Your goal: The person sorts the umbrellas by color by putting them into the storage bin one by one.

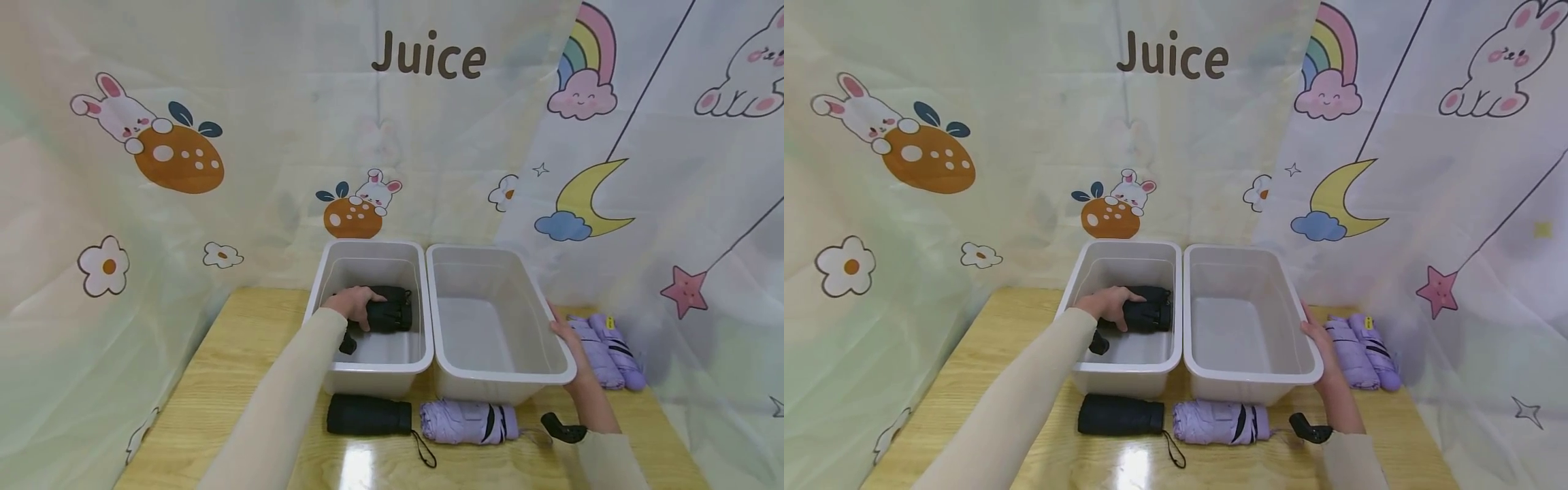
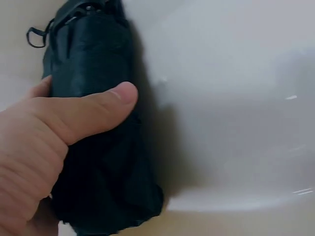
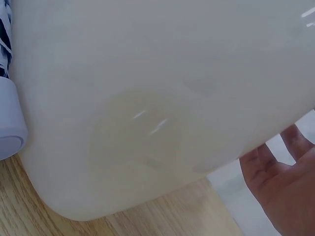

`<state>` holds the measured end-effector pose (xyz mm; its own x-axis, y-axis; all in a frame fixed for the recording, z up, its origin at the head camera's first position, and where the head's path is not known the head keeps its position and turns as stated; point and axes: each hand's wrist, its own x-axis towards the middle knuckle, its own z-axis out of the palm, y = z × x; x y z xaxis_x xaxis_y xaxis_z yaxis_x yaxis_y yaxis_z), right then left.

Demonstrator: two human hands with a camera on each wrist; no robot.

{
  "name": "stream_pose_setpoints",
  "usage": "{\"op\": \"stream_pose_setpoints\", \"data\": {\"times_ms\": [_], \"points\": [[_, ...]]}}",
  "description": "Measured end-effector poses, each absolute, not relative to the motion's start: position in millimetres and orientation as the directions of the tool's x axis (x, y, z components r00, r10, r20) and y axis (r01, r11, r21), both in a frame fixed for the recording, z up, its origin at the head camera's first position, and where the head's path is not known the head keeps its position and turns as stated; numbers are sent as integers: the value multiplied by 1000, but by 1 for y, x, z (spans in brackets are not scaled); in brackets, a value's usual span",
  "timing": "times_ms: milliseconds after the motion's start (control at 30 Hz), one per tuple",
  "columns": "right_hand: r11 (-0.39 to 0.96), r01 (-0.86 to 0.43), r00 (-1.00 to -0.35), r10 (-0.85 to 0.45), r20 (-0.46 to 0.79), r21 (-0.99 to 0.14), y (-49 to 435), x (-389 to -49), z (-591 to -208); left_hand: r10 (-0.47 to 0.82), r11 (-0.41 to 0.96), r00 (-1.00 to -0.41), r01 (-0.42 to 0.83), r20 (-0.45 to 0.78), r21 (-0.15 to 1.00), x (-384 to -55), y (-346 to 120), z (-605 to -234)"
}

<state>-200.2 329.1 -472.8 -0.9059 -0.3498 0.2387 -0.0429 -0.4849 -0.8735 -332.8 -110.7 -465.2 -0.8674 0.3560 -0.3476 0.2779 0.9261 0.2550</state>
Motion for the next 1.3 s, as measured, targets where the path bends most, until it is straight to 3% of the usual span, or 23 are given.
{"op": "stream_pose_setpoints", "data": {"times_ms": [333, 533, 633, 900, 1033, 1200, 1300], "points": [[-491, -25, -891, -383, 242, -871, 326, -202, -477, 447, 876, -831, 331, -330, 352, -329, -121, -437], [-504, -10, -899, -373, 228, -864, 326, -197, -479, 547, 788, -796, 385, -260, 480, -317, -129, -382], [-528, 4, -896, -380, 232, -849, 326, -197, -478, 594, 736, -787, 449, -166, 507, -301, -137, -351], [-512, 1, -913, -352, 208, -859, 328, -199, -472, 653, 681, -745, 655, 134, 326, -223, -152, -297], [-532, -22, -906, -347, 241, -846, 337, -197, -471, 681, 596, -657, 754, 323, 276, -176, -144, -300], [-510, -56, -910, -328, 255, -858, 339, -198, -471, 727, 393, -426, 901, 538, 183, -130, -134, -333], [-481, -66, -914, -322, 246, -874, 335, -199, -471, 753, 316, -324, 942, 573, 117, -111, -129, -359]]}}
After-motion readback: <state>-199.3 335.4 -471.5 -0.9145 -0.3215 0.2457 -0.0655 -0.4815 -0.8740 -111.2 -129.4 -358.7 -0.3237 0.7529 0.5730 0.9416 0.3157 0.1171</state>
